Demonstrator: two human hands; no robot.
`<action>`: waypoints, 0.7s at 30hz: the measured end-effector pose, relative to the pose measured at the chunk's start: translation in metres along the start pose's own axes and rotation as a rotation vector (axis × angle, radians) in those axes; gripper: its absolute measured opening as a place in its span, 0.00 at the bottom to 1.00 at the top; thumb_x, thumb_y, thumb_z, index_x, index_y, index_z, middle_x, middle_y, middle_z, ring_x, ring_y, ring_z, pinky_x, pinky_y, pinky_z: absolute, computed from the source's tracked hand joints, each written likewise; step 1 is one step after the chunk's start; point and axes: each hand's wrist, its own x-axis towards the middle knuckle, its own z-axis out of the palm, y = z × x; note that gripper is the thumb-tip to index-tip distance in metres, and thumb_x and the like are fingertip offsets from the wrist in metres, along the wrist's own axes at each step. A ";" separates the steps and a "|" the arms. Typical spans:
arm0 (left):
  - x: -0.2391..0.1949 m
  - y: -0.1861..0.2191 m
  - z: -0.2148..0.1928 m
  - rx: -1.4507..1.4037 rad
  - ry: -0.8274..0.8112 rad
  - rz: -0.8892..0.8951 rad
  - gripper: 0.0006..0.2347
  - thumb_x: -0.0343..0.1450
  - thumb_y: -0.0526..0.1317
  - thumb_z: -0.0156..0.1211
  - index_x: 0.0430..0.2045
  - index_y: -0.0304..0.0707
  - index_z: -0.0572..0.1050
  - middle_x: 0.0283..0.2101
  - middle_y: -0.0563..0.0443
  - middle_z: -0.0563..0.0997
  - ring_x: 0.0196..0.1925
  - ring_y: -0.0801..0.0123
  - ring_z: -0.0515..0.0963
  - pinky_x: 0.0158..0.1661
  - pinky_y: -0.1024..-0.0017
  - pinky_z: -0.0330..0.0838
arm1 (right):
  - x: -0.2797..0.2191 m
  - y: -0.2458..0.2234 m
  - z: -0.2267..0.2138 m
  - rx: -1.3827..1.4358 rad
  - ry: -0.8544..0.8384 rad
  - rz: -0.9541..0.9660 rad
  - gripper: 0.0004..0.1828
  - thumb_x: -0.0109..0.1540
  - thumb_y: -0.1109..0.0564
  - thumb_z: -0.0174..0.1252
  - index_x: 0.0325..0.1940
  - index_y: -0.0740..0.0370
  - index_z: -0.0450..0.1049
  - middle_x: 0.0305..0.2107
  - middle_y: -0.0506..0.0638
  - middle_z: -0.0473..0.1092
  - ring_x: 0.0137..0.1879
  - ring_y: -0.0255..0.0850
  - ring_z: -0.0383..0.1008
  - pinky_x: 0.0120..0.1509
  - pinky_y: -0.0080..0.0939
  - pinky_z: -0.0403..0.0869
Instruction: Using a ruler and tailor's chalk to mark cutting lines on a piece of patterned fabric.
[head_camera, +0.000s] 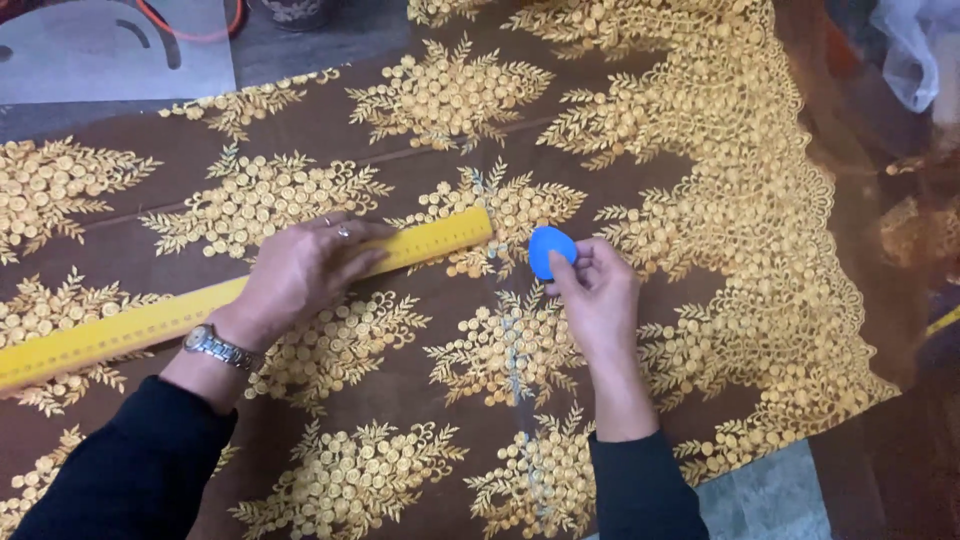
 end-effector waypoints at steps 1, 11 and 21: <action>0.002 0.002 0.001 -0.040 -0.018 -0.008 0.07 0.71 0.39 0.59 0.37 0.36 0.80 0.29 0.44 0.84 0.28 0.59 0.84 0.33 0.68 0.80 | 0.002 0.000 0.002 0.007 -0.017 -0.018 0.09 0.59 0.62 0.60 0.38 0.73 0.71 0.26 0.58 0.71 0.27 0.40 0.77 0.36 0.37 0.77; 0.010 -0.002 -0.002 -0.002 -0.076 0.015 0.09 0.70 0.42 0.59 0.34 0.37 0.80 0.23 0.47 0.83 0.24 0.62 0.83 0.30 0.70 0.80 | 0.015 -0.002 0.024 0.052 -0.051 -0.072 0.08 0.59 0.63 0.60 0.36 0.72 0.71 0.23 0.58 0.71 0.25 0.40 0.76 0.34 0.37 0.77; 0.011 -0.007 0.002 -0.040 -0.103 -0.029 0.10 0.70 0.43 0.58 0.36 0.37 0.80 0.21 0.47 0.80 0.22 0.63 0.81 0.24 0.72 0.79 | 0.019 0.004 0.030 -0.045 -0.040 -0.085 0.06 0.58 0.63 0.59 0.34 0.70 0.71 0.20 0.56 0.71 0.22 0.38 0.75 0.29 0.34 0.74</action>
